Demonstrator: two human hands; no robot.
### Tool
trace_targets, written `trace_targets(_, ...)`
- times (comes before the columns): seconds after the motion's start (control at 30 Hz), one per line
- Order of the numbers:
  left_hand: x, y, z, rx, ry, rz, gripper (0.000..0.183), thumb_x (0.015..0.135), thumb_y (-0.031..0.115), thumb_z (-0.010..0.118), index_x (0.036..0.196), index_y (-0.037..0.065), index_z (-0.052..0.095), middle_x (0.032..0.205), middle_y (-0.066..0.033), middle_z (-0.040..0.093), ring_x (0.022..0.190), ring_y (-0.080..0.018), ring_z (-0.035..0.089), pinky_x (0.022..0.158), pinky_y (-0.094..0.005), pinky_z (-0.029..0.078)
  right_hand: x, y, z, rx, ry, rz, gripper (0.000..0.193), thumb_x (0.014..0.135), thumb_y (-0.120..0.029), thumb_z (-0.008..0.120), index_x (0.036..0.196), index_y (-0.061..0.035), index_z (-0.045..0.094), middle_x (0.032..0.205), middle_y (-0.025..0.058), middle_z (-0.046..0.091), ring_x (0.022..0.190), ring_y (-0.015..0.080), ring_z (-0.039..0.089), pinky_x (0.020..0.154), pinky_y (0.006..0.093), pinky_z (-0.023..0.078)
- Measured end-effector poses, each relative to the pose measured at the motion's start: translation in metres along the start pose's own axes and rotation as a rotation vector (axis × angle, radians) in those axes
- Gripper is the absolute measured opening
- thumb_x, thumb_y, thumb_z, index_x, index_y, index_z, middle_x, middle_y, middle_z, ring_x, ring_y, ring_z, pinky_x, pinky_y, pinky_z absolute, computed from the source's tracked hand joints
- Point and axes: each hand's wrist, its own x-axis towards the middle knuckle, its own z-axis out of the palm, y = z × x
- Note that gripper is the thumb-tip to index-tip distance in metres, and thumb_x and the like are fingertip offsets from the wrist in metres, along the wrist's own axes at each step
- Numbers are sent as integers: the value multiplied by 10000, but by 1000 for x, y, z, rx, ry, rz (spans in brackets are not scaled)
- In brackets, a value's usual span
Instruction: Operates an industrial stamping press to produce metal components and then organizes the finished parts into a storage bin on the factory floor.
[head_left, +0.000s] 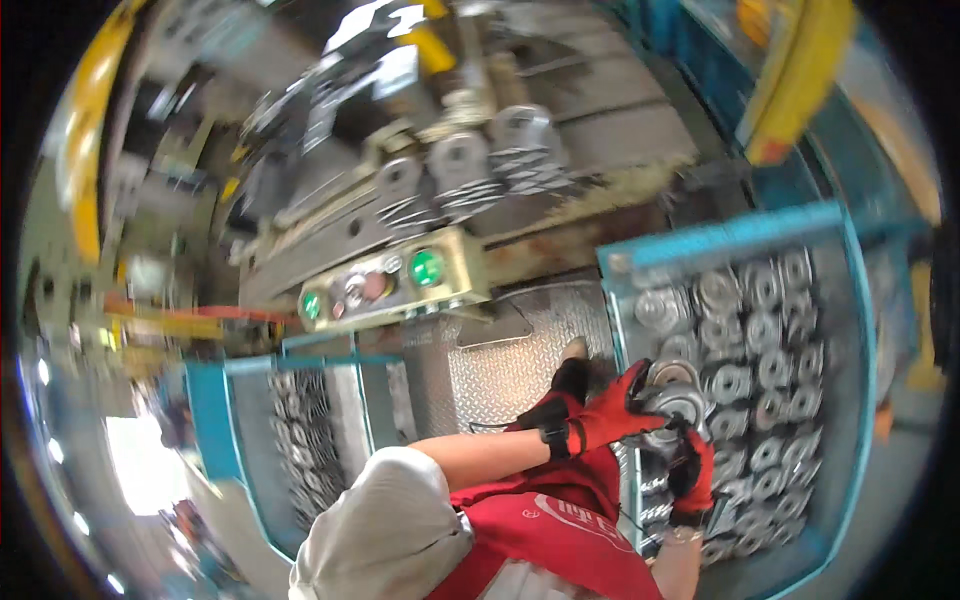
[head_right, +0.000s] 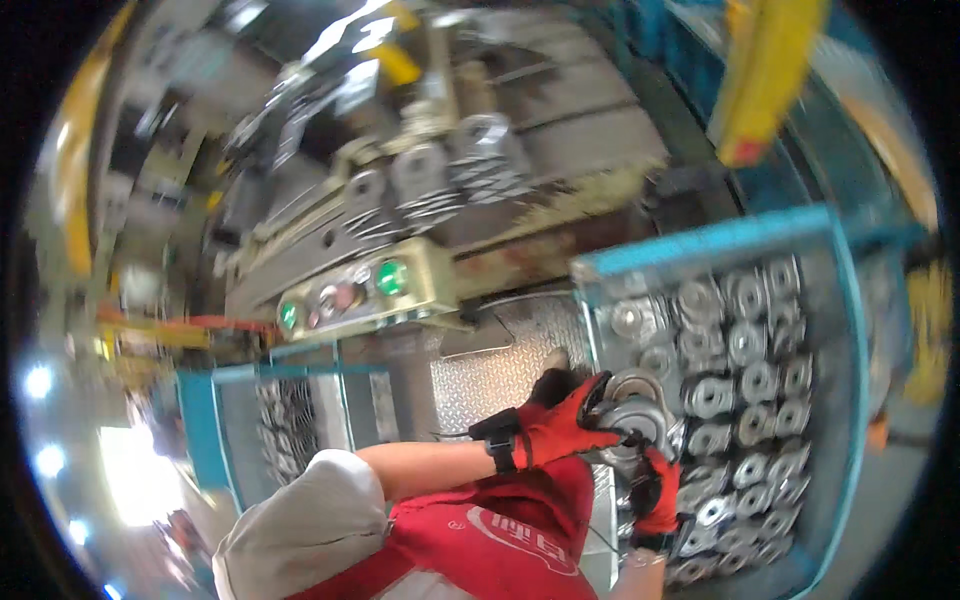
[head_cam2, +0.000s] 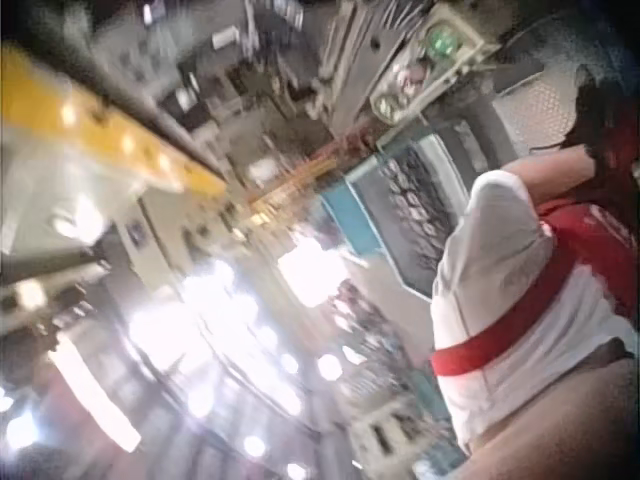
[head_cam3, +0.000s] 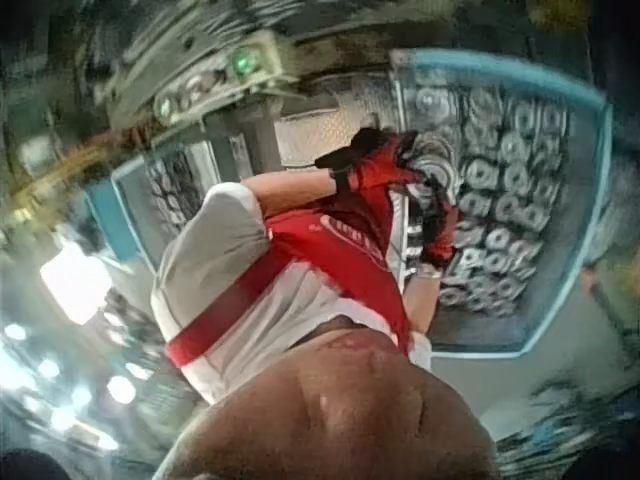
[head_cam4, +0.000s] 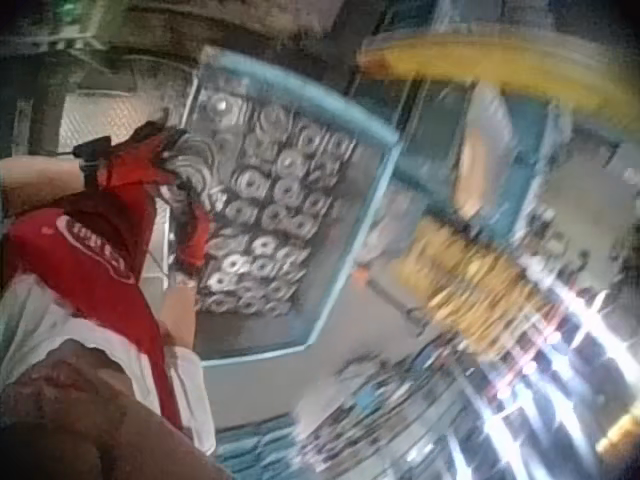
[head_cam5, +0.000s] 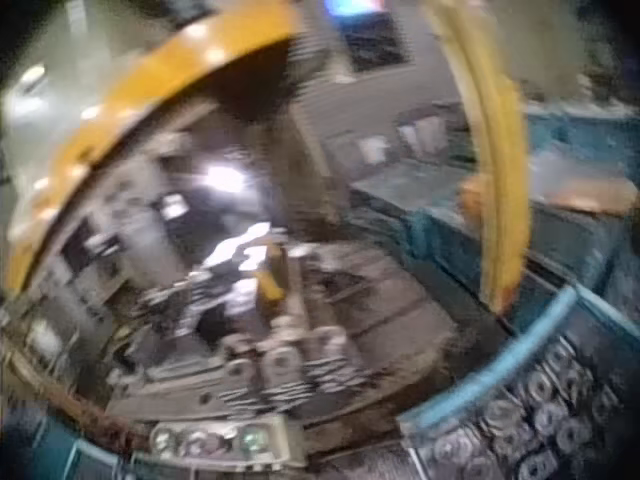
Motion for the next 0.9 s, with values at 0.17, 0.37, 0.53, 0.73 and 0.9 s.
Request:
trace_targets(0.17, -56, -27, -82, -255, 269, 76, 926, 581, 395, 743, 1298, 41, 277, 1220, -167, 443, 1120, -264, 439, 928, -317, 345, 20, -90, 88, -287, -421, -337, 358, 815, -219, 457, 1098, -9, 521, 1041, 158, 568, 946, 251, 552, 800, 339, 422)
trace_targets(0.37, -109, -40, -215, -409, 413, 133, 730, 654, 173, 728, 1262, 36, 348, 1115, -70, 506, 998, -138, 473, 864, -270, 384, 63, -107, 210, -138, -762, -136, 360, 831, -231, 464, 1100, 3, 514, 1111, 170, 533, 1032, 283, 513, 897, 339, 374)
trace_targets(0.53, -126, -77, -354, -371, 416, 106, 650, 671, 167, 715, 1217, -5, 405, 1111, -75, 516, 992, -138, 480, 859, -267, 392, 78, -143, 363, -289, -817, -437, 303, 787, -91, 526, 1073, 8, 525, 1073, 159, 552, 1030, 269, 515, 890, 337, 384)
trace_targets(0.73, -100, -126, -482, -461, 217, -6, 504, 709, 193, 681, 1130, 3, 480, 1025, -56, 559, 911, -130, 525, 814, -252, 416, 107, -83, 490, 301, -682, 172, 384, 806, -63, 515, 1178, -5, 442, 1119, 106, 526, 1001, 170, 505, 866, 290, 397)
trace_targets(0.9, -35, -167, -525, -323, 690, 291, 465, 707, 262, 668, 1053, -13, 524, 1041, -136, 565, 917, -239, 540, 802, -314, 423, 142, -49, 560, 404, -473, 120, 356, 840, -3, 405, 1195, 0, 424, 1120, 82, 523, 995, 157, 506, 841, 269, 408)
